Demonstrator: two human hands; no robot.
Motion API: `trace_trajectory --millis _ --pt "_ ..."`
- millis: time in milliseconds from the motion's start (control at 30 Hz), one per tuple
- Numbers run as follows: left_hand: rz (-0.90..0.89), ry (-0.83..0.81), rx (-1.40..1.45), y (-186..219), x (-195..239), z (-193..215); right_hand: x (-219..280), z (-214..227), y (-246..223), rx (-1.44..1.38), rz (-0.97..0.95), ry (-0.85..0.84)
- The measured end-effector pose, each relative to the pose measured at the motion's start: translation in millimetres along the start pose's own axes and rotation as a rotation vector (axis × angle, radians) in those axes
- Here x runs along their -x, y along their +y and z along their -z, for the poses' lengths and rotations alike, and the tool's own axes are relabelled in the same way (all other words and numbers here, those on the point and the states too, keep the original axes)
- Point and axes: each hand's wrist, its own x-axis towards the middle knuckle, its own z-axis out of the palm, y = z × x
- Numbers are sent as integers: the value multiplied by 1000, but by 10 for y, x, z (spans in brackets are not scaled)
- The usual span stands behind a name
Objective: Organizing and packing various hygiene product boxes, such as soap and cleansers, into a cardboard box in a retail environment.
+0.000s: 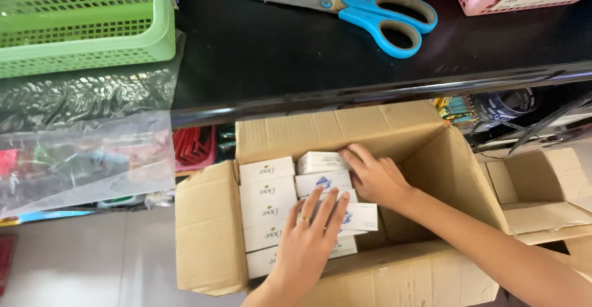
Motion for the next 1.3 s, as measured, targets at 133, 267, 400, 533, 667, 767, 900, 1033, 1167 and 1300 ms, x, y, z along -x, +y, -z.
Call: trace_trajectory --millis 133,267,400,533,667,767,900,1033,1167,1300 --pt "18 -17 -33 6 -3 13 36 -56 32 -84 -64 33" --pt "10 2 -8 -11 -12 -27 -49 105 10 -181 -114 12" --pt "22 -12 1 -21 -29 30 -20 264 89 -244 -131 -55" --pt "38 -40 22 -45 -58 34 121 447 313 -299 -175 -25" --pt "107 -81 15 -59 -160 15 519 707 523 -335 -485 -33" --pt "168 -63 -25 -95 -240 13 813 1181 600 -141 -499 -220" --pt "175 -64 12 -134 -284 -34 996 1230 439 -258 -430 -280" --pt "192 -35 -10 -162 -298 -94 1004 952 54 -548 -236 -295" --pt "233 -59 58 -199 -303 -76 746 676 -393 -623 -149 -478" --pt "215 -53 87 -200 -254 -64 591 582 -476 -666 -176 -639"
